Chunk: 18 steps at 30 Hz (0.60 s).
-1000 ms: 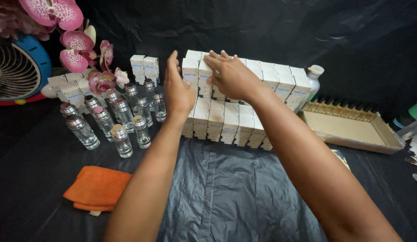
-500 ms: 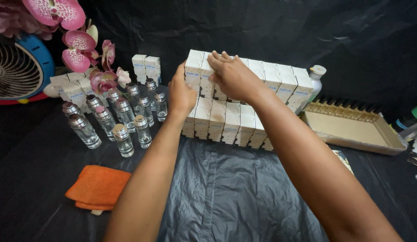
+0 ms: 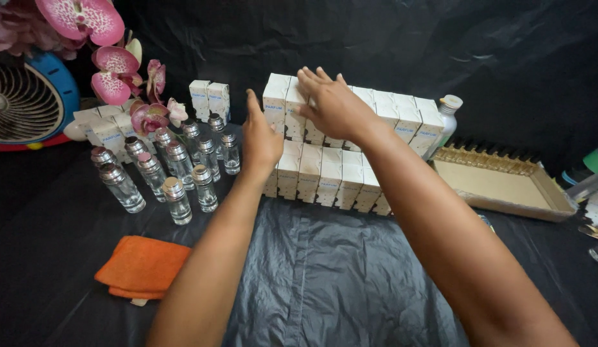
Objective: The person folds cardboard boxes by hand and inserts small perfume bottles into them, one by one, before stacking the finished boxes on a table.
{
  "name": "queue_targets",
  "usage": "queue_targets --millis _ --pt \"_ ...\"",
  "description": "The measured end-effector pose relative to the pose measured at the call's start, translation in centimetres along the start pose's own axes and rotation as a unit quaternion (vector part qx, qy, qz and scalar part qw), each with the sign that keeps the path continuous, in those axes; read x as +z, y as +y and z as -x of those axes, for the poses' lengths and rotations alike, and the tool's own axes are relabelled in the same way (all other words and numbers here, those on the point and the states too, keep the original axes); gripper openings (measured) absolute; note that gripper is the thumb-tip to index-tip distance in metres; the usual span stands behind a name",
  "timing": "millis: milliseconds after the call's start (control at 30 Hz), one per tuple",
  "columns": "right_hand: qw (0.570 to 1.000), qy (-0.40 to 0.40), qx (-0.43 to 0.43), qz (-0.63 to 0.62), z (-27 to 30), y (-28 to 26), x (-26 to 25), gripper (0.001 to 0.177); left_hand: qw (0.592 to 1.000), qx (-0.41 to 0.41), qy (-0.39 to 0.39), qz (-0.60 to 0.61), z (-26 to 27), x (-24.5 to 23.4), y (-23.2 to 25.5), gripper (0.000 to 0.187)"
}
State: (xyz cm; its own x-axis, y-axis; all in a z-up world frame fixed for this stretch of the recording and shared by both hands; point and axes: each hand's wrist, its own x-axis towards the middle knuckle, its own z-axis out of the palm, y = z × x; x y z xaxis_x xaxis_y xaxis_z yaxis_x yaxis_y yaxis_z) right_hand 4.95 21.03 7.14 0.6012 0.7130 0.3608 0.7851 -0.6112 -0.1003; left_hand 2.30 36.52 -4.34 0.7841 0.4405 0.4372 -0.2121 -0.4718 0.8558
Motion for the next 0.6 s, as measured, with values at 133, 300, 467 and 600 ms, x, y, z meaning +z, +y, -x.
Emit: queue_targets --millis 133,300,467,600 --pt "1.000 -0.019 -0.010 -0.006 0.1 1.6 -0.1 0.069 0.994 0.100 0.052 -0.002 1.1 1.1 0.1 0.096" --pt "0.973 0.195 -0.122 -0.014 5.5 1.2 -2.7 0.046 0.928 0.337 0.158 -0.001 6.4 0.5 8.2 0.032" --pt "0.973 0.220 -0.073 -0.017 14.3 1.4 -6.6 0.028 0.910 0.390 0.033 0.136 10.6 4.3 13.3 0.013" --pt "0.980 0.198 0.022 0.004 21.1 3.7 -8.6 0.002 0.901 0.376 -0.061 0.210 13.6 8.9 15.6 0.001"
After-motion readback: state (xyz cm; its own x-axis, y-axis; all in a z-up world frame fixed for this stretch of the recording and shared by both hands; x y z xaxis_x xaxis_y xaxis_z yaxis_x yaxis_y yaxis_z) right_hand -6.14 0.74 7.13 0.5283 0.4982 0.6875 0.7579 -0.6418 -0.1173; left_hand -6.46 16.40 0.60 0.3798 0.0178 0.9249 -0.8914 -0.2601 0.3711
